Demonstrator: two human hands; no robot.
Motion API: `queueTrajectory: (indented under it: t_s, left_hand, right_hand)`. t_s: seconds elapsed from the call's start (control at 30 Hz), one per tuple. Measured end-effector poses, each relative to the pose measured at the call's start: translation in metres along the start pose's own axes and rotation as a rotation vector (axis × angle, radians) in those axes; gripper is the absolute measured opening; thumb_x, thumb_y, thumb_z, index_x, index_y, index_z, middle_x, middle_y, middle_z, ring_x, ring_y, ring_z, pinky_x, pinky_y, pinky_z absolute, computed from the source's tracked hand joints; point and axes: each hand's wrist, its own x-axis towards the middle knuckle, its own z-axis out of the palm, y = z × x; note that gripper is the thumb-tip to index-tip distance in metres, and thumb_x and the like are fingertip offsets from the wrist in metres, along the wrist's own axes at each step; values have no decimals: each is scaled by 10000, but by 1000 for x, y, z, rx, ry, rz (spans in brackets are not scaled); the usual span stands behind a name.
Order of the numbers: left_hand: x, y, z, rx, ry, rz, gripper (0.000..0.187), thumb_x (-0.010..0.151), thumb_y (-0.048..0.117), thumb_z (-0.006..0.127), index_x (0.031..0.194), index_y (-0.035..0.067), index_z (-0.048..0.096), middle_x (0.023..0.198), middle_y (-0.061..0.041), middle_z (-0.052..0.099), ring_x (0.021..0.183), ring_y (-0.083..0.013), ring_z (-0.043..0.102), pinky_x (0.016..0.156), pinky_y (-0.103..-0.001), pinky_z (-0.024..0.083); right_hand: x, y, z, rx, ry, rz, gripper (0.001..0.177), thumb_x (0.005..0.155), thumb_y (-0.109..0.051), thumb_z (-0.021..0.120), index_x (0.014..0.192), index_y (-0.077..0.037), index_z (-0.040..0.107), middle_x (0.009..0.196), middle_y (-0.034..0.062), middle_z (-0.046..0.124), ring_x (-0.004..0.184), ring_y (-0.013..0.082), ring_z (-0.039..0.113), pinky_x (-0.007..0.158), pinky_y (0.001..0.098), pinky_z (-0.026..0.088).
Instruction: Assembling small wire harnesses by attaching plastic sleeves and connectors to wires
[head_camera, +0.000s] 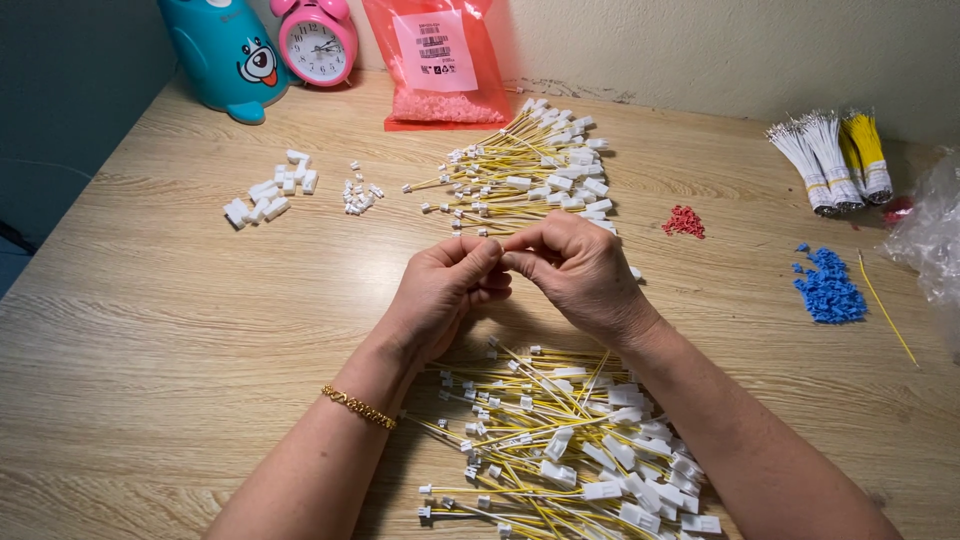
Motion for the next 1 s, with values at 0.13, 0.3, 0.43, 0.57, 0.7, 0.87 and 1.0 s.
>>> queueTrajectory:
  t_s: [0.13, 0.3, 0.43, 0.57, 0.7, 0.87, 1.0]
  left_hand:
    - [0, 1, 0, -6, -10, -5, 197, 897, 187, 709, 886, -6, 666, 792, -131, 707, 717, -177, 719, 664, -282, 621]
    - [2, 0, -1, -30, -16, -6, 197, 900, 184, 703, 890, -9, 663, 795, -144, 706, 724, -187, 720, 677, -299, 626]
    - [1, 2, -1, -37, -15, -10, 204, 894, 190, 711, 889, -9, 662, 786, -143, 703, 714, -183, 716, 687, -308, 627]
    - [0, 1, 0, -31, -9, -5, 209, 894, 183, 710, 895, -19, 661, 801, -153, 705, 716, -187, 714, 689, -318, 627]
    - [-2, 2, 2, -12, -8, -5, 202, 889, 185, 714, 887, -12, 665, 813, -140, 710, 719, -184, 717, 678, -302, 624]
    - [0, 0, 0, -6, -1, -4, 208, 883, 194, 723, 891, -7, 672, 805, -135, 708, 716, -182, 715, 683, -302, 624]
    - [3, -2, -2, -19, 11, 0, 219, 894, 204, 714, 898, -11, 674, 803, -135, 700, 719, -176, 707, 703, -326, 627]
  right_hand:
    - [-2, 7, 2, 20, 16, 31, 113, 788, -135, 810, 888, -137, 759, 632, 39, 527, 631, 88, 510, 627, 241, 461]
    - [0, -2, 0, 4, 8, -31, 84, 804, -126, 803, 866, -163, 761, 639, 30, 528, 622, 99, 525, 625, 235, 461]
    - [-1, -2, 0, -53, 3, -84, 87, 810, -124, 793, 875, -173, 763, 658, 38, 538, 627, 120, 541, 641, 245, 470]
    - [-1, -8, -2, -56, -19, -105, 70, 816, -120, 785, 857, -170, 757, 653, 38, 546, 626, 128, 557, 646, 259, 477]
    - [-1, -5, -1, -29, -32, -95, 64, 815, -128, 788, 853, -173, 764, 646, 42, 559, 618, 128, 559, 650, 260, 482]
    - [-4, 0, 5, -16, -15, -61, 82, 813, -145, 792, 871, -201, 774, 650, 39, 548, 608, 106, 536, 618, 249, 470]
    - [-1, -2, 6, -5, -6, -47, 91, 802, -142, 800, 875, -190, 772, 648, 51, 550, 599, 113, 545, 595, 251, 468]
